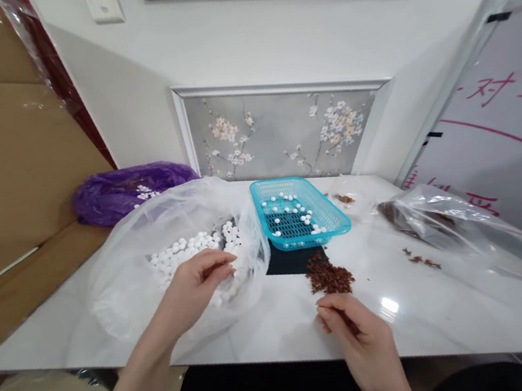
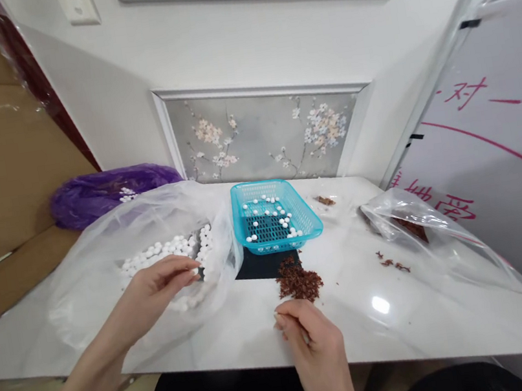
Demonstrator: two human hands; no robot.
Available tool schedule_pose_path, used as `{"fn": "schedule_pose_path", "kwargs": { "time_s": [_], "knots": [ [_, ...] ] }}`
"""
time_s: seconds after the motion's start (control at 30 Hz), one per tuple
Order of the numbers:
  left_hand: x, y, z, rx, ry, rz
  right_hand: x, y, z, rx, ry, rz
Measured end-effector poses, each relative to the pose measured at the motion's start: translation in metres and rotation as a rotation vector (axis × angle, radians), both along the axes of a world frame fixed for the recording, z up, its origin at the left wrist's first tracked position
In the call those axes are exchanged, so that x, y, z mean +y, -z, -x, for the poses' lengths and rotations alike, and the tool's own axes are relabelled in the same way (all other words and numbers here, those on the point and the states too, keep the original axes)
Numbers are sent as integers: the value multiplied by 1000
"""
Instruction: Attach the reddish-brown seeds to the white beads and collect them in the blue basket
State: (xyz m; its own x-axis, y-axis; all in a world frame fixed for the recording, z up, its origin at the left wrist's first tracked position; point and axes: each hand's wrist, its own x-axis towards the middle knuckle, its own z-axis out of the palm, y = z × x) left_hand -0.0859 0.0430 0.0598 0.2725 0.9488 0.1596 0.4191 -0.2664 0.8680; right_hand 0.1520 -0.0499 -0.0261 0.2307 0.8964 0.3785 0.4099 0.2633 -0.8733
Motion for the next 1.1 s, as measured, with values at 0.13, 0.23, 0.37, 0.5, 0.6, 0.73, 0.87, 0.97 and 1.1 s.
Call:
{"fn": "schedule_pose_path", "kwargs": {
  "time_s": [0.13,0.23,0.37,0.5,0.6,0.73,0.87,0.97,1.1],
  "knots": [
    [-23,2,-22,-579,46,417,2,-2,8,116,-48,17],
    [-38,13,-45,-851,123,675,2,-5,13,173,-31,50],
    [-46,31,-69,-999,199,884,0,-15,16,268,-10,80],
    [-46,45,-81,-1010,242,879,-1,-25,20,291,-68,60],
    [-45,49,-85,-1031,272,850,0,-28,25,263,-96,29],
    [-46,49,-87,-1030,276,826,2,-26,31,175,-77,-17],
    [-46,50,-87,-999,264,820,2,-22,33,56,-16,-50],
    [-46,53,-86,-999,260,812,2,-22,33,7,-9,-52],
    [-46,56,-86,-1001,271,793,2,-24,33,-40,-1,-61]
  ]
}}
